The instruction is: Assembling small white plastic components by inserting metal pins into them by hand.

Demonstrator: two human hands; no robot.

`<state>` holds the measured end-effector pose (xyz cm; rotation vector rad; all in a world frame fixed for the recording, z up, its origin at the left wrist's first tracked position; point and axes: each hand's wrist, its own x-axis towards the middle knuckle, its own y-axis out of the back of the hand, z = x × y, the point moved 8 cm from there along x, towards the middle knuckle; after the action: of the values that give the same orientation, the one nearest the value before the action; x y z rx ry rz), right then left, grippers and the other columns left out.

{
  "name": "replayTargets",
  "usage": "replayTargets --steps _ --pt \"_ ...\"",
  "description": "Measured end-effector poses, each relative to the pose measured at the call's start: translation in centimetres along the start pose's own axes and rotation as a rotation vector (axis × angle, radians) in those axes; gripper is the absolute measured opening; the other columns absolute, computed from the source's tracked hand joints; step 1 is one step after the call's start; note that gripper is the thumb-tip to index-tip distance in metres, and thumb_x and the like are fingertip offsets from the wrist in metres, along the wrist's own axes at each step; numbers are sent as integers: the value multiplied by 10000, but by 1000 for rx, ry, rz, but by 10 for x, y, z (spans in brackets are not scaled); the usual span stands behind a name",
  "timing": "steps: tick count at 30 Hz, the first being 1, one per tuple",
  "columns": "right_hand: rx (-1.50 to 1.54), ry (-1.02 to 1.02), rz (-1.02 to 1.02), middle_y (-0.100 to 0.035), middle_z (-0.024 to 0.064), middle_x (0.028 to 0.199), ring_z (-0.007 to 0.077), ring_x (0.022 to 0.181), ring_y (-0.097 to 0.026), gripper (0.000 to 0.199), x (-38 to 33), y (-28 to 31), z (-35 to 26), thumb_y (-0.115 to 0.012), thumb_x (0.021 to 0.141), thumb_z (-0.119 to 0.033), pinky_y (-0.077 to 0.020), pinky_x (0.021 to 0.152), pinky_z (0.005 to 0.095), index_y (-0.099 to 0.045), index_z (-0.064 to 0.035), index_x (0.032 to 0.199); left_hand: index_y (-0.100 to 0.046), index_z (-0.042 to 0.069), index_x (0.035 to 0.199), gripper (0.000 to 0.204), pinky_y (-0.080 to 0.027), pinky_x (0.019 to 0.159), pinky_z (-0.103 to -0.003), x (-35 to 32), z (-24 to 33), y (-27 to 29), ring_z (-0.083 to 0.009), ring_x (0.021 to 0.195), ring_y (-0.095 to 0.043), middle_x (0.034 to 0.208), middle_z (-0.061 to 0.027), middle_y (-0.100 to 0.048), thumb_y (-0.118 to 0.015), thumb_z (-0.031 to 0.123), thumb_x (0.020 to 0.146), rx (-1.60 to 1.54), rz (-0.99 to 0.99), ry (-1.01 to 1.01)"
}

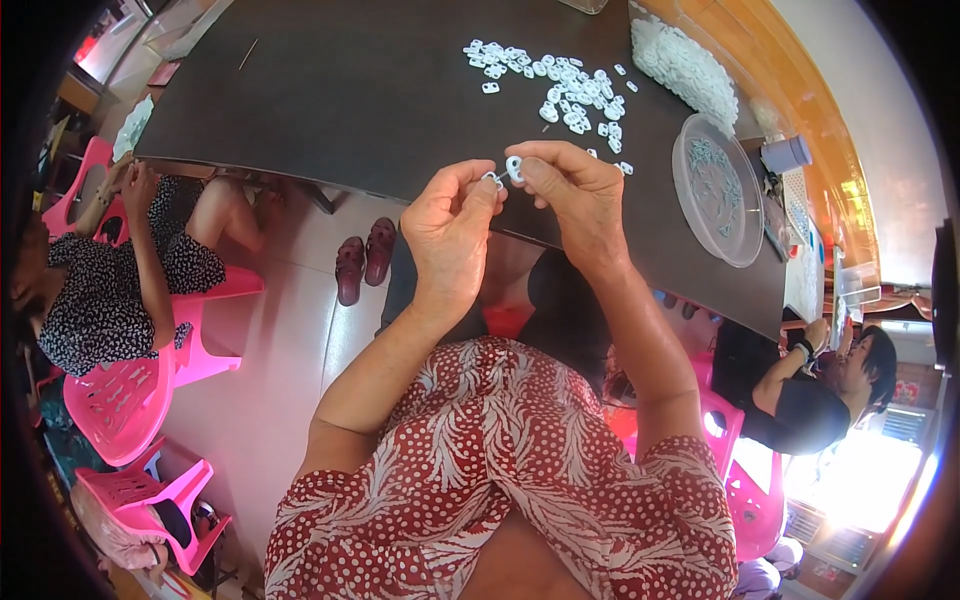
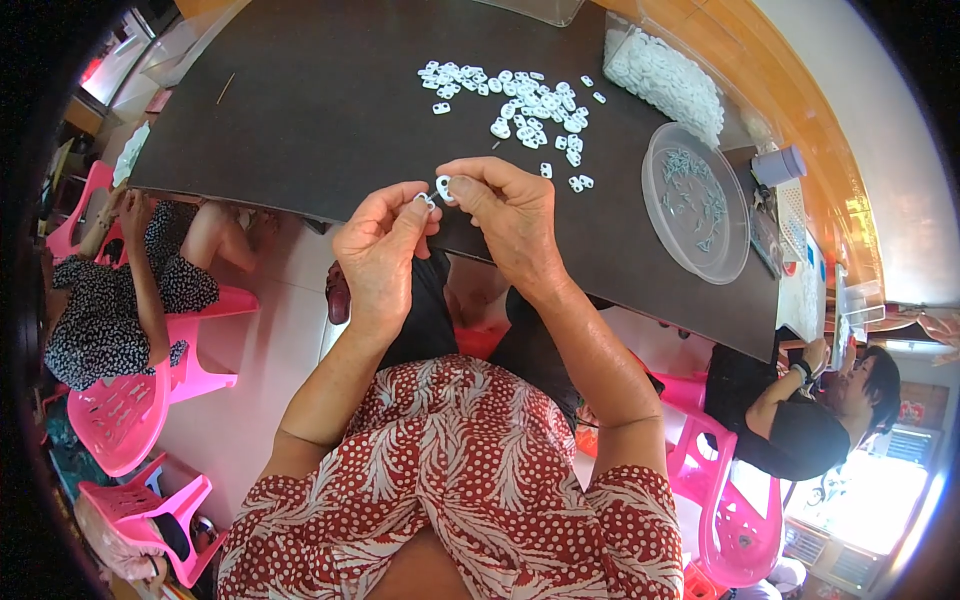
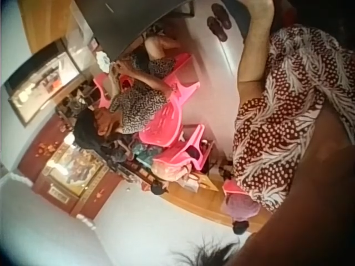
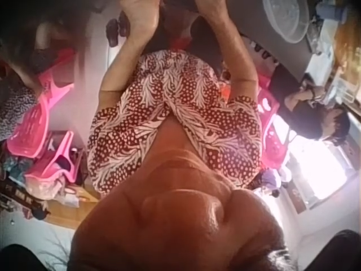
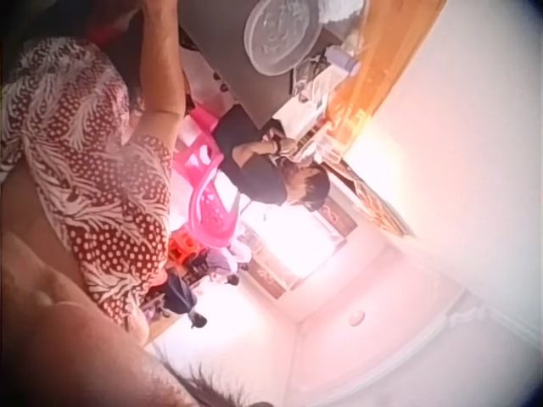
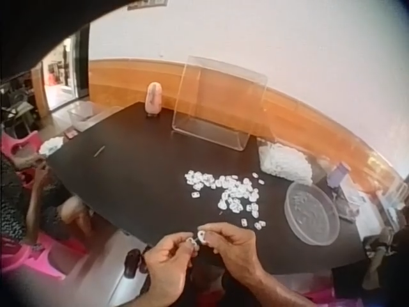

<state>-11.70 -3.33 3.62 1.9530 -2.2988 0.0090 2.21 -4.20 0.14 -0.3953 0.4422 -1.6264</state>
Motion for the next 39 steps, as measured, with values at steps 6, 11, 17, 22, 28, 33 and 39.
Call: replayTargets --steps 6,11,17,22,28,33,39 --pt "-64 67 22 -639 -14 800 31 694 -550 153 1 -2 -6 -599 859 -68 -414 580 164 -682 -27 980 -596 -65 1003 147 -466 673 -186 -1 0 0 -70 743 -565 850 -50 -609 -555 -46 863 -9 -3 -4" --pt "-120 69 32 -644 48 834 94 737 -590 135 0 -4 -8 -595 827 -16 -467 669 215 -671 10 936 -598 -70 997 143 -459 666 -188 -2 1 1 -68 740 -558 845 -46 -609 -564 -42 861 -3 -1 -16" --pt "-208 138 23 -626 57 829 112 743 -579 142 0 -4 -6 -602 805 -10 -456 678 231 -675 -13 928 -618 -43 995 144 -420 510 -156 -2 3 0 -62 674 -583 827 -49 -641 -583 13 866 81 -10 -99" --pt "-239 198 14 -619 50 804 103 725 -575 120 -2 -8 -12 -605 803 1 -459 670 229 -657 5 911 -605 -48 1023 170 -424 512 -164 -1 2 -4 -71 670 -585 823 -56 -641 -581 5 863 46 -22 -79" --pt "-8 64 13 -616 43 759 87 694 -581 73 -2 -7 -3 -576 831 23 -472 648 217 -618 41 888 -583 -54 1065 210 -437 550 -167 1 3 -7 -67 680 -558 793 -40 -612 -565 -30 858 -39 -49 4" --pt "-177 226 41 -596 54 789 101 694 -572 111 -8 -8 -11 -558 826 43 -466 659 231 -627 20 910 -579 -61 1094 233 -455 526 -195 2 3 -6 -103 672 -589 809 -67 -628 -565 -10 868 26 -63 -9" --pt "-241 324 34 -599 67 807 166 742 -555 171 -17 -10 -11 -583 788 47 -456 656 278 -642 -3 941 -596 -68 1055 199 -428 499 -179 1 -7 -6 -74 653 -556 786 -58 -619 -553 -23 866 -61 -46 32"
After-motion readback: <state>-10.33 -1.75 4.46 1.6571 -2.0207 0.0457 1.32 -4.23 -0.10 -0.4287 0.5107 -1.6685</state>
